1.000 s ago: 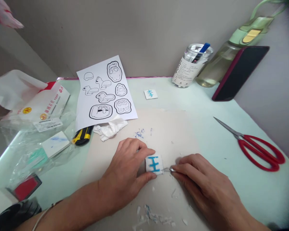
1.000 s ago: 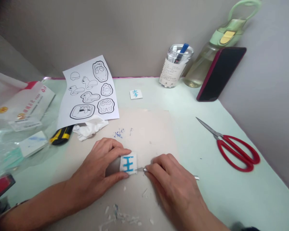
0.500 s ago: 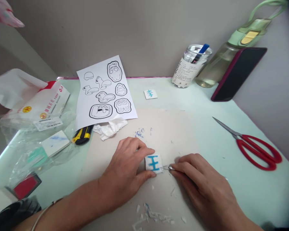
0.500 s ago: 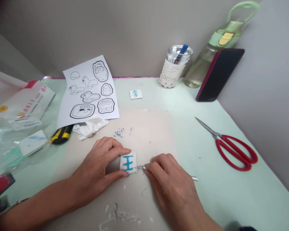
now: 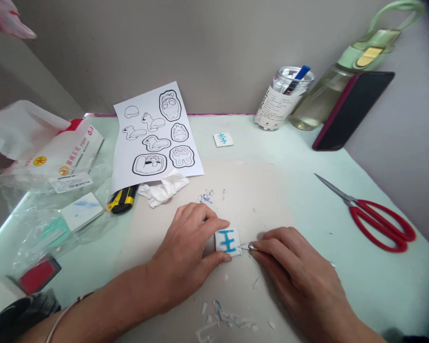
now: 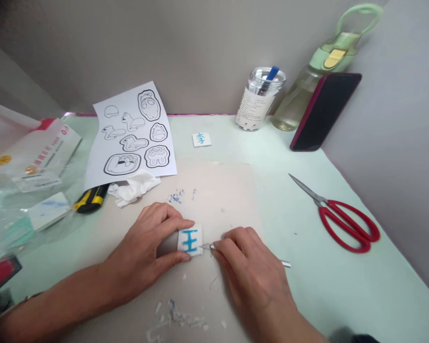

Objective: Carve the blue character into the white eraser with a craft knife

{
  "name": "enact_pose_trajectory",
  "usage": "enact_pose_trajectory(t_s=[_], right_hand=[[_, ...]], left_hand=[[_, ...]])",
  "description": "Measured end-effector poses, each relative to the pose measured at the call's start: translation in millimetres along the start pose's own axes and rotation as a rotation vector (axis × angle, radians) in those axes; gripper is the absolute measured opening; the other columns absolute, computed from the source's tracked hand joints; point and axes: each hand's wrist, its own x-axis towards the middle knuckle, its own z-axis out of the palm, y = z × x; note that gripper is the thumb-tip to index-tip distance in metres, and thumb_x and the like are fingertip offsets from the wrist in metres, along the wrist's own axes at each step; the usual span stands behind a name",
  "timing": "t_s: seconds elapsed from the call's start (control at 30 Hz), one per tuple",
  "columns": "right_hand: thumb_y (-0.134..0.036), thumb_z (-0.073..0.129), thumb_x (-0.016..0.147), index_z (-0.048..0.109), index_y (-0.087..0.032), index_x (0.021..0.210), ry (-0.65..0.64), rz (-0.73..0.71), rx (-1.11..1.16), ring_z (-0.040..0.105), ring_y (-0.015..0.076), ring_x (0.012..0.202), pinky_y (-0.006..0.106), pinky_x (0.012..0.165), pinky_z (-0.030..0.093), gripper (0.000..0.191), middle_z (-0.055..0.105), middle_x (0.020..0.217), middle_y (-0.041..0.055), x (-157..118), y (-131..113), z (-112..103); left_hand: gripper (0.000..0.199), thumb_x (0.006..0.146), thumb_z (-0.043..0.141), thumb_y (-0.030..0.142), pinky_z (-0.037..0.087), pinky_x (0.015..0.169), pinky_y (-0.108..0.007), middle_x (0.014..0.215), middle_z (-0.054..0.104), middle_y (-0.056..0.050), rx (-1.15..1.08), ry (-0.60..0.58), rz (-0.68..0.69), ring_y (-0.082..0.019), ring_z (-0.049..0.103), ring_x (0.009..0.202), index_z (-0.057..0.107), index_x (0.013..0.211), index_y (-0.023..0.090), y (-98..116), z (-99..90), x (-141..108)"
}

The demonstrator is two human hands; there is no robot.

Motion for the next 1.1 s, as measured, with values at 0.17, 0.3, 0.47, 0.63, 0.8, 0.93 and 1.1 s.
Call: enact_pose_trajectory(t_s=[0.17,0.3,0.47,0.63,0.8,0.93,1.1], right_hand=[[-0.014,0.049,0.094,0.058,-0.02,0.095,0.014,-0.005,0.001,0.057,0.0185,0.079,0.03,0.063,0.047,0.01,0.06,0.088,0.0059,1.4,-1.0,0.6],[-0.014,0.05,0.094,0.057,-0.02,0.095,0.007,0.005,0.01,0.057,0.0185,0.08,0.03,0.064,0.047,0.009,0.059,0.088,0.0059,1.4,-1.4,1.0],[-0.015,0.049,0.094,0.058,-0.021,0.094,-0.037,0.009,0.07,0.057,0.0179,0.081,0.029,0.065,0.048,0.01,0.059,0.09,0.006,1.7,1.7,-2.4],[-0.013,0.052,0.092,0.057,-0.02,0.098,-0.043,0.006,0.114,0.057,0.0169,0.082,0.028,0.067,0.048,0.01,0.058,0.092,0.0057,0.4,5.4,-5.1],[-0.012,0.052,0.093,0.057,-0.02,0.099,-0.058,-0.01,0.09,0.057,0.0168,0.084,0.028,0.068,0.048,0.011,0.058,0.093,0.0059,-1.0,5.7,-4.9],[-0.013,0.051,0.093,0.058,-0.02,0.097,-0.031,-0.008,0.087,0.056,0.0164,0.083,0.027,0.066,0.047,0.01,0.058,0.091,0.0054,0.8,3.4,-2.2],[-0.013,0.05,0.094,0.057,-0.02,0.096,-0.016,-0.019,0.082,0.055,0.016,0.081,0.027,0.065,0.046,0.01,0.057,0.089,0.0047,3.8,0.6,1.4]], left_hand=[[0.037,0.08,0.071,0.019,0.038,0.087,-0.042,0.104,0.056,-0.004,0.0,0.001,0.006,-0.024,0.048,0.099,0.056,0.113,0.024,-0.5,0.7,0.1],[0.036,0.08,0.072,0.02,0.038,0.087,-0.042,0.104,0.056,-0.004,0.006,0.009,0.004,-0.023,0.048,0.098,0.056,0.113,0.023,-0.5,0.9,0.2],[0.036,0.081,0.071,0.02,0.038,0.087,-0.041,0.104,0.055,-0.005,0.009,-0.008,0.003,-0.023,0.047,0.098,0.056,0.113,0.022,-0.2,0.2,-0.5],[0.036,0.081,0.072,0.022,0.037,0.087,-0.04,0.104,0.054,-0.005,0.0,-0.02,-0.007,-0.023,0.047,0.098,0.057,0.113,0.021,0.4,-1.3,-0.6],[0.035,0.082,0.07,0.02,0.037,0.088,-0.04,0.104,0.054,-0.004,0.001,-0.021,0.0,-0.022,0.046,0.098,0.056,0.114,0.021,0.5,-1.6,0.3],[0.035,0.081,0.071,0.02,0.036,0.088,-0.04,0.104,0.054,-0.004,-0.004,-0.015,0.005,-0.022,0.046,0.098,0.056,0.113,0.02,-0.5,-0.2,0.6],[0.035,0.08,0.073,0.02,0.036,0.087,-0.04,0.103,0.053,-0.005,-0.002,-0.013,0.009,-0.022,0.046,0.097,0.057,0.111,0.019,-1.5,0.7,-0.9]])
